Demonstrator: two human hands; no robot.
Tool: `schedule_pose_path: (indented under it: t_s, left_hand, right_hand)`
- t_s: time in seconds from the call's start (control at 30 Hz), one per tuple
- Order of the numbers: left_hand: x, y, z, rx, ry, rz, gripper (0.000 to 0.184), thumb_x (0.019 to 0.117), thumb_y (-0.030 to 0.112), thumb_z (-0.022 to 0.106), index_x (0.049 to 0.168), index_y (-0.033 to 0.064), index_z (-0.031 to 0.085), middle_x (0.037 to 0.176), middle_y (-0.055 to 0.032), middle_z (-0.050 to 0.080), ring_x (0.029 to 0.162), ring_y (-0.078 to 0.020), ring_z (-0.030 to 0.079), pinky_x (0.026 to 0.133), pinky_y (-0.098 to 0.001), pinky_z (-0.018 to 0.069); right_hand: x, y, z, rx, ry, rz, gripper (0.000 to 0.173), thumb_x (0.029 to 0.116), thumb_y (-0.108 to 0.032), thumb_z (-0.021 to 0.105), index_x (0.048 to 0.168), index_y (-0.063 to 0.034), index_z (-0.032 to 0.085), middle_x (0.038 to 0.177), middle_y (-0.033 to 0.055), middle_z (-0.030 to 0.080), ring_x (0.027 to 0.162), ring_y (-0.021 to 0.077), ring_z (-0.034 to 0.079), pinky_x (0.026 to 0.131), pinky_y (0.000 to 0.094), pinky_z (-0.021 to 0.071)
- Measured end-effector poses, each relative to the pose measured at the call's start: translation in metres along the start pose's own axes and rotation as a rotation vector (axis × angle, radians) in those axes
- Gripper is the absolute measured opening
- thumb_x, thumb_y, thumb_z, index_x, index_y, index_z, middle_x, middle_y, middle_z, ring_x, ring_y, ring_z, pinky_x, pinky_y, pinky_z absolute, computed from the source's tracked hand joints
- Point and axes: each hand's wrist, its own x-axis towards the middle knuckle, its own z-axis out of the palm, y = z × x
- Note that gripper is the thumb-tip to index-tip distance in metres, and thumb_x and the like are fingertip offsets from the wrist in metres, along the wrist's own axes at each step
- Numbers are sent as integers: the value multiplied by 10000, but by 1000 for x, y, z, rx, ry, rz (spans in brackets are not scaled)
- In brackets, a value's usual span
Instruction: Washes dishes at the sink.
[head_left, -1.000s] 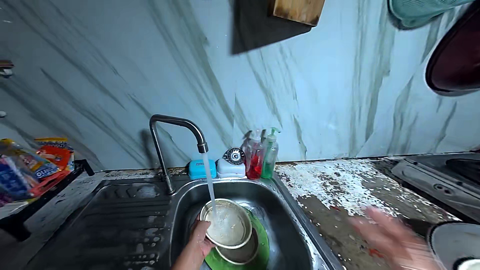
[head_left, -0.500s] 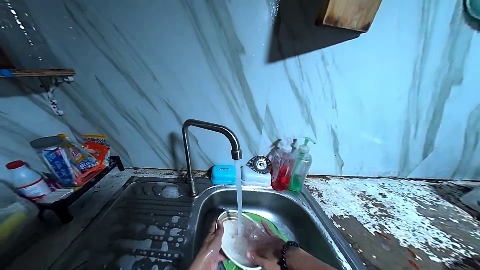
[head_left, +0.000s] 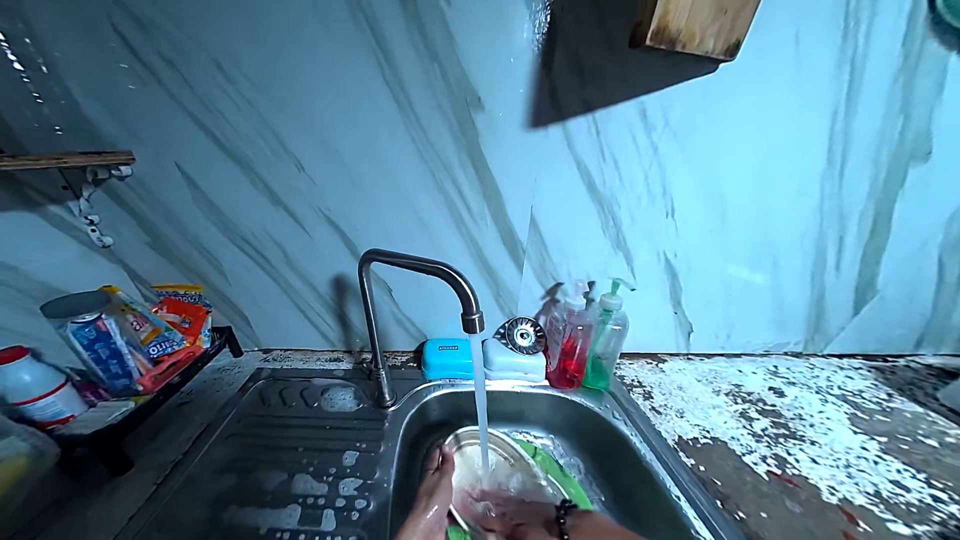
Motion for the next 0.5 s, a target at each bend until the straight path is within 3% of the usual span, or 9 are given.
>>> schedule_pose_path:
  t_s: [0.07, 0.13, 0.23, 0.27, 0.33, 0.37, 0.4, 0.47, 0.5]
  left_hand:
    - [2, 1, -4, -16, -1, -54, 545, 1135, 372, 272, 1610, 107, 245, 1459, -292, 479, 1231, -416, 573, 955, -571, 508]
    - [-4, 3, 6, -65, -39, -64, 490, 1140, 341, 270, 1568, 106, 301, 1284, -239, 580, 1044, -318, 641, 836, -474, 552]
    - [-4, 3, 10, -92, -84, 41, 433, 1137, 254, 287, 1503, 31, 352, 1109, -139, 591, 900, -167, 614, 766, -341, 537]
    - [-4, 4, 7, -42, -47, 22, 454, 1137, 283, 294, 1517, 42, 351, 1158, -172, 594, 944, -219, 630, 773, -390, 548]
    - [0, 3, -1, -17, -18, -50, 539, 1134, 363, 290, 1598, 88, 272, 1462, -278, 482, 1233, -401, 573, 956, -573, 508]
    - [1, 3, 0, -3, -13, -61, 550, 1131, 388, 280, 1604, 108, 263, 1472, -285, 469, 1230, -417, 571, 943, -581, 507]
    - [-1, 2, 4, 6, -18, -60, 547, 1131, 393, 270, 1599, 109, 273, 1448, -286, 488, 1207, -414, 589, 930, -575, 522]
    - [-1, 8, 12, 53, -20, -19, 525, 1138, 359, 264, 1561, 58, 339, 1358, -274, 542, 1127, -354, 605, 910, -505, 520]
    - [0, 13, 12, 85, -30, 9, 510, 1139, 324, 279, 1540, 24, 372, 1383, -263, 535, 1182, -326, 574, 986, -481, 476]
  right_hand:
    - [0, 27, -3, -203, 78, 6, 561, 1095, -410, 416, 1481, -20, 531, 1584, 214, 438, 1525, 381, 324, 1254, 638, 94]
    - [9, 12, -11, -126, 108, 91, 702, 1093, -447, 366, 1609, 14, 246, 1701, 255, 64, 1590, 408, -13, 1242, 614, -98]
    - [19, -14, 6, 257, 246, -27, 711, 1086, -359, 339, 1601, 83, 130, 1692, 281, 2, 1593, 383, 7, 1292, 476, 31]
    - [12, -12, 5, 216, 165, -36, 686, 1097, -356, 318, 1598, 86, 163, 1690, 285, 57, 1593, 376, 58, 1294, 466, 57]
    - [-1, 0, -3, -61, 42, 42, 586, 1112, -371, 374, 1536, 31, 420, 1625, 240, 353, 1550, 360, 270, 1282, 522, 120]
    - [-3, 5, -10, -140, 15, 96, 633, 1099, -428, 397, 1537, 30, 417, 1627, 246, 346, 1558, 375, 235, 1271, 585, 40]
    - [-2, 5, -13, -150, 4, 145, 705, 1092, -457, 399, 1583, 40, 307, 1674, 260, 213, 1588, 381, 101, 1252, 607, -59]
    - [8, -8, -5, -21, 129, 105, 728, 1072, -406, 451, 1599, 49, 238, 1689, 269, 130, 1591, 374, 88, 1278, 537, 25]
    - [11, -23, -2, 82, 129, 71, 716, 1078, -341, 473, 1603, 59, 195, 1694, 280, 52, 1592, 383, 68, 1285, 507, 62]
